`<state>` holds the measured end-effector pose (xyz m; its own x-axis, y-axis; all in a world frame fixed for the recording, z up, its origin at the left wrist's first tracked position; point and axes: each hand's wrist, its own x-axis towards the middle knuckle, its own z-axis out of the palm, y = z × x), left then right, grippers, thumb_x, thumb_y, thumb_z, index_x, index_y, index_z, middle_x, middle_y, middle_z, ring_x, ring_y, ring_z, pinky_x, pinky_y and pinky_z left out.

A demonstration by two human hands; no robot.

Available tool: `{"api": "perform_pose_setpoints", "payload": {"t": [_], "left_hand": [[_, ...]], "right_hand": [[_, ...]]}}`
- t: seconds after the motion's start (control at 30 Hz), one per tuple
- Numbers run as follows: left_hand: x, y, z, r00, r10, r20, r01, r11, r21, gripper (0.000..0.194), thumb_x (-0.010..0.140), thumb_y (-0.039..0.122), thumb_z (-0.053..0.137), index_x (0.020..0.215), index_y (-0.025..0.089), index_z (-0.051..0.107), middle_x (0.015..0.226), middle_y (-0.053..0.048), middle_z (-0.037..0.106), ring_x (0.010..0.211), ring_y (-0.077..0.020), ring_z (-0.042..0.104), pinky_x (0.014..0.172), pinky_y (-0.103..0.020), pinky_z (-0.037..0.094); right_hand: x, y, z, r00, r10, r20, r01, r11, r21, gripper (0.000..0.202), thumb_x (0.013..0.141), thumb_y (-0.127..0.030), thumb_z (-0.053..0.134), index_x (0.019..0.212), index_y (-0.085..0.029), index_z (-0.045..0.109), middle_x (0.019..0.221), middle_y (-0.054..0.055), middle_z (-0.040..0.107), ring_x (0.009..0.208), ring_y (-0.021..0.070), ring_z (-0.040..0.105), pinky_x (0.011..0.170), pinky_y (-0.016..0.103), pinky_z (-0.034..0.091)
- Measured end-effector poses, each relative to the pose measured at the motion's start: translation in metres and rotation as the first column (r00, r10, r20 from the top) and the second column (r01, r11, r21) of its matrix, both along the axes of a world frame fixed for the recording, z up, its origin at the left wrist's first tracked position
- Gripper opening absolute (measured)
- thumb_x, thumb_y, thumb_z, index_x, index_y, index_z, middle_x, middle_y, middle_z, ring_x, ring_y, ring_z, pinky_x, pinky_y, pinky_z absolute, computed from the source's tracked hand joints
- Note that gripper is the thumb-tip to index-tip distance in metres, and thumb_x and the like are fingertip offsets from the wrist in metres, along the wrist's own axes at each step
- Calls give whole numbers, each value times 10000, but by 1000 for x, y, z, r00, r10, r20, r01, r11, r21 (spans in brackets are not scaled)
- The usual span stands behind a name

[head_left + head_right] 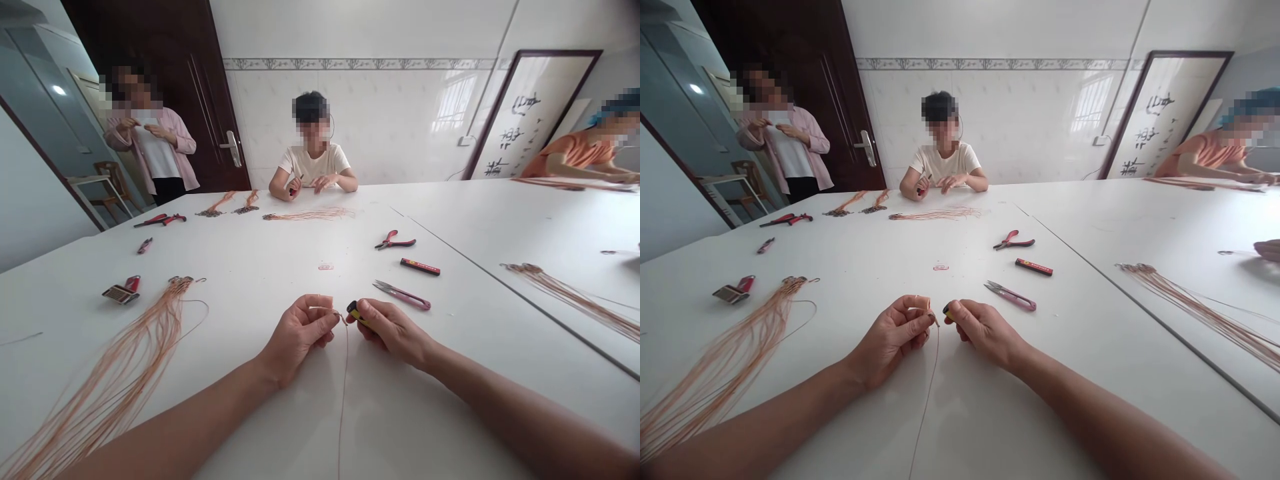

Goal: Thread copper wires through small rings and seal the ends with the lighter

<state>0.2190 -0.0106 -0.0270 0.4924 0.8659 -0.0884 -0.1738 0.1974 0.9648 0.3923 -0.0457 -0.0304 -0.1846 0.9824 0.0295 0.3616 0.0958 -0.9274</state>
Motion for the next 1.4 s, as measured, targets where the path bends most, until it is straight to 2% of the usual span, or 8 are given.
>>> {"api": "perform_pose_setpoints", "payload": {"t": [0.13,0.3,0.47,0.87,1.0,1.1,1.2,1.4], "left_hand": [[0,0,0,1000,-3,-16,3,1000,14,209,632,279,674,778,207,542,616,36,499,538,-69,449,527,-209,343],[1,-1,0,1000,-14,-22,15,999,39,182,645,262,663,770,210,542,595,45,474,537,-66,440,525,-208,342],[2,-2,1,1000,-15,-19,16,999,47,169,635,258,668,740,206,547,553,49,457,514,-67,422,513,-213,335],[2,-2,-1,999,-35,-14,35,997,67,162,633,241,664,737,200,547,603,38,508,529,-67,430,523,-223,341],[3,-2,-1,999,-38,-21,39,997,66,151,644,235,656,743,200,547,618,36,513,533,-65,430,529,-220,342],[2,-2,-1,999,-38,-32,40,997,66,147,645,236,655,736,196,546,629,30,512,541,-69,438,534,-220,347],[0,-1,-1,998,-45,-52,49,996,74,127,662,223,639,740,201,542,635,34,502,542,-66,435,543,-219,351],[0,0,-2,996,-39,-79,46,995,86,113,676,221,628,742,203,538,642,39,485,556,-62,436,548,-213,354]], "right_hand": [[-2,-1,2,999,-46,-15,45,998,-53,561,819,-585,216,654,-141,518,534,-21,392,444,62,309,416,213,227],[-6,-2,3,993,-112,22,113,993,-46,560,794,-606,251,531,-149,441,501,-23,371,442,63,288,434,221,219],[-8,0,2,993,-113,42,114,993,-24,484,792,-546,315,489,-169,322,490,-35,316,447,66,242,438,227,194],[-11,1,-1,993,-115,40,115,993,-12,357,791,-366,324,491,-174,344,475,-36,310,465,77,284,449,221,228],[-10,1,-2,996,-81,32,81,997,-10,383,802,-384,318,483,-172,322,478,-31,327,476,81,308,465,220,260],[-5,3,-4,981,-134,140,130,991,44,440,825,-481,269,550,-172,420,515,-23,384,483,87,332,470,226,267],[3,7,-6,905,-239,353,178,964,196,450,823,-529,275,615,-181,471,567,-12,445,514,100,375,492,237,275],[7,12,-14,738,-280,613,15,916,400,260,802,-403,448,746,-177,564,738,40,537,708,152,471,615,267,344]]}}
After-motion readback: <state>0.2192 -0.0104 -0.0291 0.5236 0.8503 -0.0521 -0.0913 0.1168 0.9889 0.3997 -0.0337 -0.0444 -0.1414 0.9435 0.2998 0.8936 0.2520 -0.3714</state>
